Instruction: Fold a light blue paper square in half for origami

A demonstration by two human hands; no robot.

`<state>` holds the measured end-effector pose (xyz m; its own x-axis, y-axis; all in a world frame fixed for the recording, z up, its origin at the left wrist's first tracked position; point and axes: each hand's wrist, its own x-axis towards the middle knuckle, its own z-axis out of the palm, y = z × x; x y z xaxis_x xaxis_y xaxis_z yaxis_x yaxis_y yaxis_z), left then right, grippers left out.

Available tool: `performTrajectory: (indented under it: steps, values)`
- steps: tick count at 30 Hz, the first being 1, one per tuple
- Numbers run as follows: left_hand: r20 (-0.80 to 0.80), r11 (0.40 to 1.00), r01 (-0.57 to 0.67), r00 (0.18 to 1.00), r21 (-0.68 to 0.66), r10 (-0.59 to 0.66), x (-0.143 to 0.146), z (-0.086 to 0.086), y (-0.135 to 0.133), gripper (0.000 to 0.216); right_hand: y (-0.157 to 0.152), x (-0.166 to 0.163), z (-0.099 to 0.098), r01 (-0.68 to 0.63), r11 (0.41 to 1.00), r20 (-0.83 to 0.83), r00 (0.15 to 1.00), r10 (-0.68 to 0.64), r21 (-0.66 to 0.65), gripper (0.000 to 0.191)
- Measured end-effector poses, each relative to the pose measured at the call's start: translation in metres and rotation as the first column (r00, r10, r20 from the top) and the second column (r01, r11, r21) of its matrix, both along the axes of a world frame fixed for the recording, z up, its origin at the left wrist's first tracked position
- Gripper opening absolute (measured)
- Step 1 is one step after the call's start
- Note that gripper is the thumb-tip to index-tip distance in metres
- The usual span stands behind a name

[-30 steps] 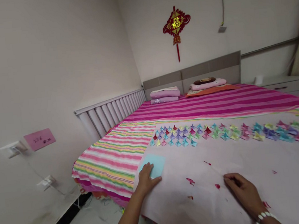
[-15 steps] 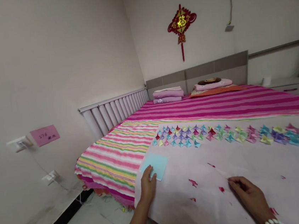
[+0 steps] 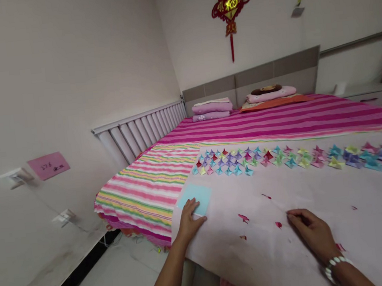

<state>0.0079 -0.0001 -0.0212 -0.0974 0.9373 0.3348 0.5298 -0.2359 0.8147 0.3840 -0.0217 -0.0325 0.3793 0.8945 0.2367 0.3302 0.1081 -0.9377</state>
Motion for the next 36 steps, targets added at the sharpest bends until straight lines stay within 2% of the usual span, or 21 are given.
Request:
performTrajectory:
  steps: [5, 11, 21, 36]
  values:
    - [-0.025, 0.998, -0.046, 0.999, -0.042, 0.045, 0.004, -0.006, -0.001, 0.053, -0.002, 0.0, 0.003, 0.004, 1.0, -0.004, 1.0, -0.005, -0.029, 0.028]
    - [-0.008, 0.993, -0.077, 0.997, -0.094, 0.076, 0.006, -0.012, 0.002, 0.036, -0.003, -0.001, 0.005, 0.022, 1.0, -0.017, 1.0, -0.023, -0.018, 0.026]
    - [0.035, 0.978, 0.049, 0.998, -0.201, -0.043, -0.009, -0.004, -0.001, 0.06, -0.005, -0.001, 0.005, 0.013, 0.999, 0.029, 0.999, -0.014, 0.038, 0.024]
    - [0.068, 0.991, 0.022, 0.998, -0.134, -0.013, -0.004, -0.008, 0.001, 0.045, -0.006, -0.002, 0.009, 0.031, 0.999, -0.004, 0.999, -0.031, -0.015, 0.026]
